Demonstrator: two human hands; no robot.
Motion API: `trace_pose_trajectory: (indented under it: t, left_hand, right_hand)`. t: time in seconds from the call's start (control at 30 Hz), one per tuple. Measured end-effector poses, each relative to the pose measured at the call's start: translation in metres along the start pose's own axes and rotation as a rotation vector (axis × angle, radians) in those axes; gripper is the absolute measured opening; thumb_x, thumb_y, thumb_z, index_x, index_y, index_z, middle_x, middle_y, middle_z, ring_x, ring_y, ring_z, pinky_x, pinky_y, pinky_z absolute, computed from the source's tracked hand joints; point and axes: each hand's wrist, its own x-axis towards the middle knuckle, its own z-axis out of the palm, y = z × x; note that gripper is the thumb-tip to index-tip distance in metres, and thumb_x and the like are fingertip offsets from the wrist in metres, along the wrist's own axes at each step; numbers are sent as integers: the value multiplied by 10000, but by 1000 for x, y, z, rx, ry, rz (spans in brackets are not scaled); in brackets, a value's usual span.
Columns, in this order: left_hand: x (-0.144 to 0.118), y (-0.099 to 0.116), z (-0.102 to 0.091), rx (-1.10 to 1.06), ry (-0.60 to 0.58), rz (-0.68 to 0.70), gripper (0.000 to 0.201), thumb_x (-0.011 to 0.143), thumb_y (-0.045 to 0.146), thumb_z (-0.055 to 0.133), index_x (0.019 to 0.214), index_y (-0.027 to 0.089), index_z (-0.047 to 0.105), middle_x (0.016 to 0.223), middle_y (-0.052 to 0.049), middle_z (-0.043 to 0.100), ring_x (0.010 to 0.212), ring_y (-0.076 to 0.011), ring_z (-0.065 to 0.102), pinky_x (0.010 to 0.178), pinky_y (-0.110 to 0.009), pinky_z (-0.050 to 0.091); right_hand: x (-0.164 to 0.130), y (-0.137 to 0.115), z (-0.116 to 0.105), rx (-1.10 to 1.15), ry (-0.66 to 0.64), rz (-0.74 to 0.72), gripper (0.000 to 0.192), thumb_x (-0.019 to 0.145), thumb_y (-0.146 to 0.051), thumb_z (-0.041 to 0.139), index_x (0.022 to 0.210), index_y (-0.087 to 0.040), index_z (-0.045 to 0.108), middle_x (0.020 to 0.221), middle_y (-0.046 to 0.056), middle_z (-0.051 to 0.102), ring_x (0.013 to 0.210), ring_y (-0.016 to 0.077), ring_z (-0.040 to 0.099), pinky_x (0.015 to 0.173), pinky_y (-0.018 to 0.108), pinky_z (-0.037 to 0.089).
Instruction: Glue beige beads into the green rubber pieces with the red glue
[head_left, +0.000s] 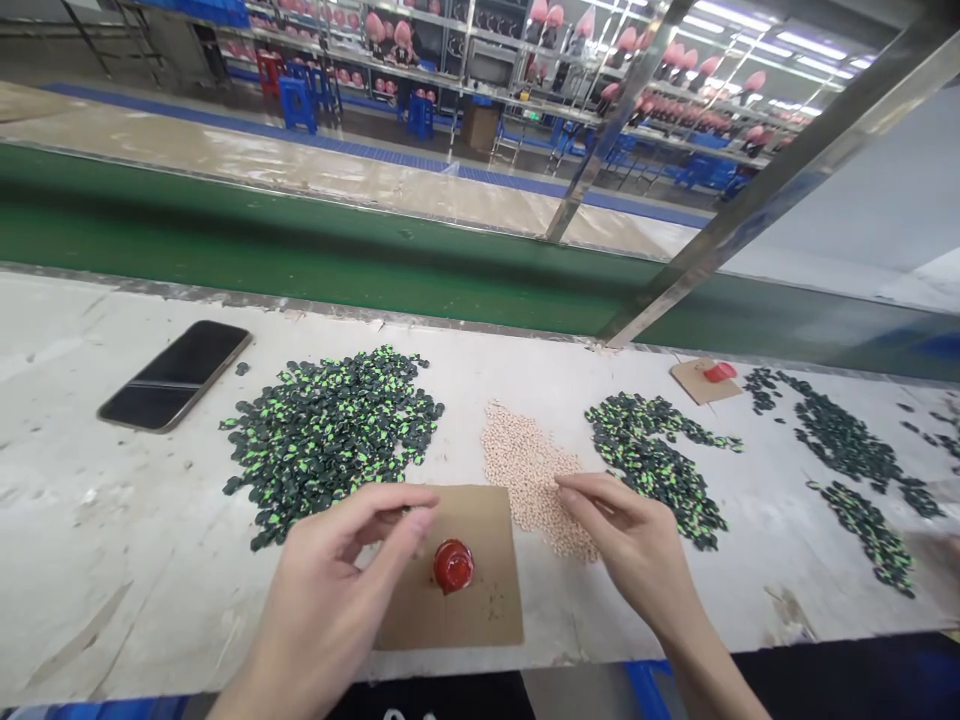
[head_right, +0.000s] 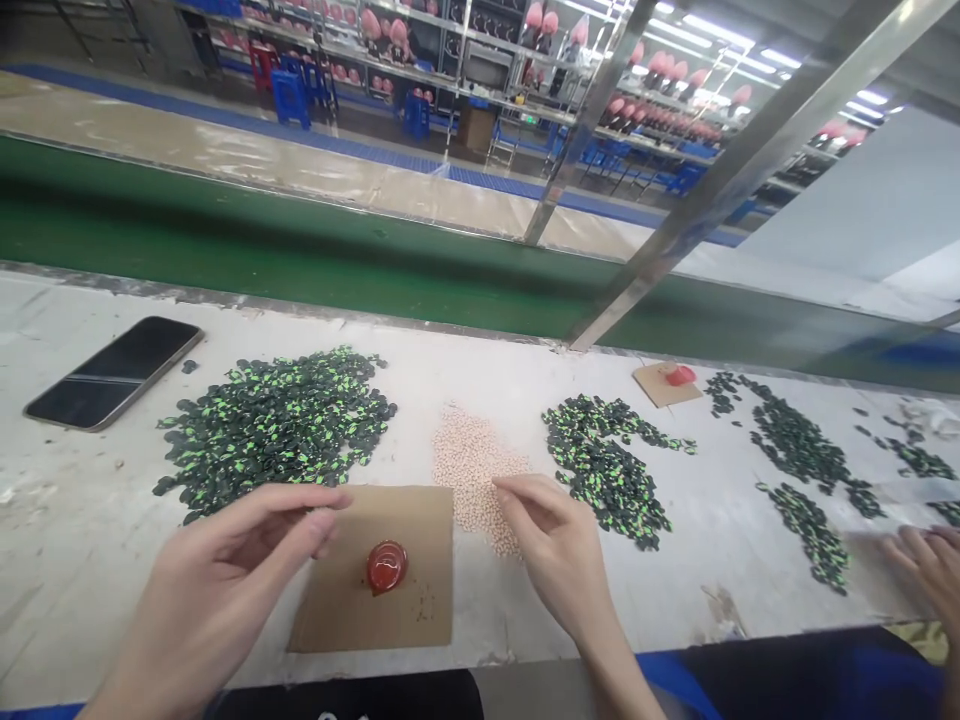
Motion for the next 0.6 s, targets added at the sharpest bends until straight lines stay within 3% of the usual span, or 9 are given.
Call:
trace_pose_trajectory:
  t: [0.13,0.3,0.47,0.6]
  left_hand:
    - [-9,-3,22,25,-134,325,199,917,74,633,944,232,751,826,9,758,644,-112,708,596,-163,586]
    - [-14,-6,45,63,-194,561,196,937,9,593,1022,151,698,859,-58,758,689,-145,729,649,-194,599]
    - [-14,-9,41,165,-302,621,206,951,-16,541,966,140,676,864,-83,752,694,-165,708,649,-226,582]
    - [-19,-10,37,133,-325,503,224,956,6,500,917,153,664,841,-68,721,702,-159,678,652,-221,546]
  right_hand:
    - [-26,-17,2,292,-46,144,286,685,-562,878,712,-281,836,664,39,766,567,181,695,552,297,598]
    - [-51,-28,10,710,-265,378,126,726,-359,931,784,-301,835,722,-2,751,653,102,679,646,164,577]
    - [-53,-25,11,625,-328,295,56,795,-287,886,804,-285,831,714,-3,749,641,99,673,629,154,567]
    - [-55,-31,14,572,-351,276,37,798,-273,878,794,-277,842,702,19,766,598,124,688,598,189,596]
